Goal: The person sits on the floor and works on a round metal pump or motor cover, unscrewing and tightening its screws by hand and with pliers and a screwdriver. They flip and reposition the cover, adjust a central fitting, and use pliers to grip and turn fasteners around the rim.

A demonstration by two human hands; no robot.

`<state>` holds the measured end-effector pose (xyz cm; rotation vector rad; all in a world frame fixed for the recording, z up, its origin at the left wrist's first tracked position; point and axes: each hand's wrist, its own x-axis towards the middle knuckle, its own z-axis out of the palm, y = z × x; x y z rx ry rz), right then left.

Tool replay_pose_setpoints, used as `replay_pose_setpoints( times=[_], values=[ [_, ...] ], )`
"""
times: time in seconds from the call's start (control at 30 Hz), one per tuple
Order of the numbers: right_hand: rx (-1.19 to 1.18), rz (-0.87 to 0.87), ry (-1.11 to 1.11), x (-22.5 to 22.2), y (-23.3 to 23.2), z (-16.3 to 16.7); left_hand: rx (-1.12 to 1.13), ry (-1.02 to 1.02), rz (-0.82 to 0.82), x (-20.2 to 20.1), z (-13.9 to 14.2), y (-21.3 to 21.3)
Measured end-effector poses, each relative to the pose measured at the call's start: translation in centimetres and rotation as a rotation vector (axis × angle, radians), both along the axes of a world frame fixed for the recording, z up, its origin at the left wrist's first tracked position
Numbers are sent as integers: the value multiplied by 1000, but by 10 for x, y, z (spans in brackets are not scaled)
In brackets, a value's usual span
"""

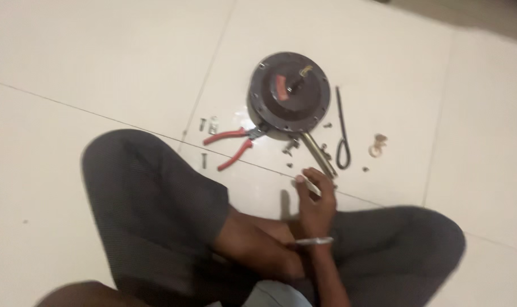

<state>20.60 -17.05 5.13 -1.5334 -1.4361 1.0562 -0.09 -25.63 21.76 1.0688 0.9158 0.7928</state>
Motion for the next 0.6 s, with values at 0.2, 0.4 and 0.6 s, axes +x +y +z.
replay_pose_setpoints(
  times=[0.2, 0.4, 0.6],
  values=[
    [232, 101, -217, -4, 50, 13, 185, 308, 146, 4, 26, 14],
    [441, 212, -303, -42, 154, 34, -147, 1623, 893, -124, -9, -60],
    [294, 282, -469, -92, 211, 60, -761, 1686, 440, -191, -170, -142]
  ],
)
